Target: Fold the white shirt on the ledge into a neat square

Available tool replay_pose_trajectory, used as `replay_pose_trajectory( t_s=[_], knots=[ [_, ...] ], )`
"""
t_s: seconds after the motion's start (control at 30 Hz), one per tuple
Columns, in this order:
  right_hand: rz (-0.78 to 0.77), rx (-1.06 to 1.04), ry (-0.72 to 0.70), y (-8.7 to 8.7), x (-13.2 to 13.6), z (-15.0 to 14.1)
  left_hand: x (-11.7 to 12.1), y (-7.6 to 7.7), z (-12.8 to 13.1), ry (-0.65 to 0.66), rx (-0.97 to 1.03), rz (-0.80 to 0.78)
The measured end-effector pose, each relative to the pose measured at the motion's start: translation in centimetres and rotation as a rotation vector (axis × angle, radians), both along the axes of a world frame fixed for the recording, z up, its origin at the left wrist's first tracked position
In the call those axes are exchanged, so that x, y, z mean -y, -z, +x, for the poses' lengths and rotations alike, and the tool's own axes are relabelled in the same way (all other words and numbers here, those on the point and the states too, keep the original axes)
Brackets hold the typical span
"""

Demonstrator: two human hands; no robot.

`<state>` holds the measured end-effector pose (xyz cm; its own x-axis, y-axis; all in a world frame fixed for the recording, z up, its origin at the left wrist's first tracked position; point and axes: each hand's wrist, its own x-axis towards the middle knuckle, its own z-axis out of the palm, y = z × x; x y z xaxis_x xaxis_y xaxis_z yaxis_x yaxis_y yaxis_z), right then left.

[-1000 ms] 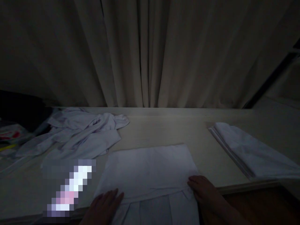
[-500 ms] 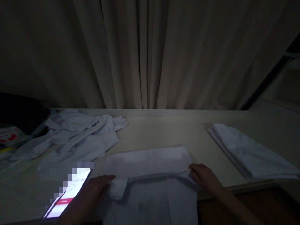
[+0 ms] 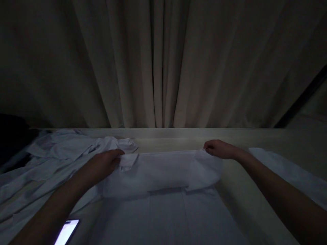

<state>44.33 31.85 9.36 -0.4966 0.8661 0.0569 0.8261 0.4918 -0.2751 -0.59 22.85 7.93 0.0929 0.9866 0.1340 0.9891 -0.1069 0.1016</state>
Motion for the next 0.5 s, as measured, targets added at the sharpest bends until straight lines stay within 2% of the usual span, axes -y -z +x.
replay_pose_trajectory(
  t_s=[0.1, 0.17, 0.23, 0.27, 0.3, 0.37, 0.43, 0.5],
  knots=[
    [0.087, 0.028, 0.109, 1.0, -6.5, -2.7, -5.5, 0.6, 0.0, -0.032, -0.086, 0.050],
    [0.182, 0.003, 0.227, 2.6, -9.5, -4.1, -8.0, 1.6, 0.5, -0.089, -0.097, 0.110],
    [0.303, -0.047, 0.343, 4.6, -10.4, -4.7, -8.8, 2.9, 1.1, -0.158, -0.081, 0.197],
    [0.360, -0.081, 0.373, 5.8, -9.9, -4.7, -8.4, 3.8, 1.4, -0.167, -0.075, 0.227],
    [0.405, -0.120, 0.381, 7.1, -8.9, -4.3, -7.5, 4.7, 1.7, -0.149, -0.069, 0.242],
    [0.443, -0.201, 0.343, 9.7, -5.0, -2.8, -4.1, 7.0, 2.3, -0.043, -0.048, 0.220],
    [0.390, -0.274, 0.331, 12.2, 0.8, -0.6, 0.9, 9.6, 2.9, 0.032, 0.032, 0.168],
    [0.267, -0.307, 0.376, 14.0, 7.7, 1.6, 6.7, 12.2, 3.8, -0.013, 0.206, 0.069]
  ],
)
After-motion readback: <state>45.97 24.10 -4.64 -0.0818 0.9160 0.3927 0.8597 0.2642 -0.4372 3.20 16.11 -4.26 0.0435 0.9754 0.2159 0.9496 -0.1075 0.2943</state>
